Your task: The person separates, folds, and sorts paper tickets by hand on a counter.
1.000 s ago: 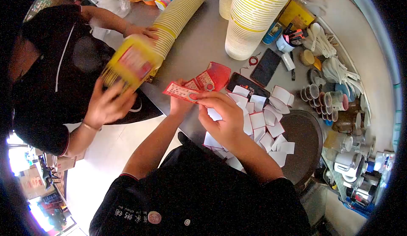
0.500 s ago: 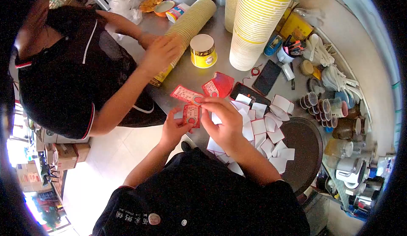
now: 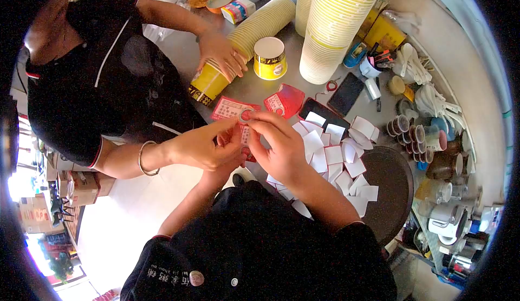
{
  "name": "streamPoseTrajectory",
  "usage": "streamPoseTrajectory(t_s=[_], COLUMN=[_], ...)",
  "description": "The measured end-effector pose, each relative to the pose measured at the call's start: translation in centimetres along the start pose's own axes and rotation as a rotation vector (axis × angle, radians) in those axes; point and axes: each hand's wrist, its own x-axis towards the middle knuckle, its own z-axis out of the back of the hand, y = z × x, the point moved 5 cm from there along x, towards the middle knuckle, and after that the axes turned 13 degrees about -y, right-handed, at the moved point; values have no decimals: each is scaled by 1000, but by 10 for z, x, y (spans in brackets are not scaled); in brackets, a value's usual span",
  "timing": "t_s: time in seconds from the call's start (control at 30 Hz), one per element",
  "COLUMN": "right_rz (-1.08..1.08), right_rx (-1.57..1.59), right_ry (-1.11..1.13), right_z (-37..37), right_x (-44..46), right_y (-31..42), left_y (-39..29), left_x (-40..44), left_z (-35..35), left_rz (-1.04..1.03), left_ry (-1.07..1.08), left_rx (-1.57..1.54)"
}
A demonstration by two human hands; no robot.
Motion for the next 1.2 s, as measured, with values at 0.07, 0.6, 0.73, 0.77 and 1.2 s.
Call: streamPoseTrajectory(t_s=[0.07,0.6,0.73,0.77,1.2], right_rz=[42,-873,-999,-994,-1029], right_rx=[0,371,454,441,531], right_ry=[20,169,114,81,91], right_z=[-2,-24,-21,-18,-15], right_x=[2,-55,-53,-48,-43], right_y=[2,-52,-46,-44,-35], left_y=[-10,-62,-71,-74,-83], left_x=[3,-20,-24,-25,-28], left_z=[-3,-22,-21,-18,-16], left_rz=[-114,80,92,94,270], left_ry=[59,-115,-103,-106,-110], left_rx=[80,89,48,50,-180])
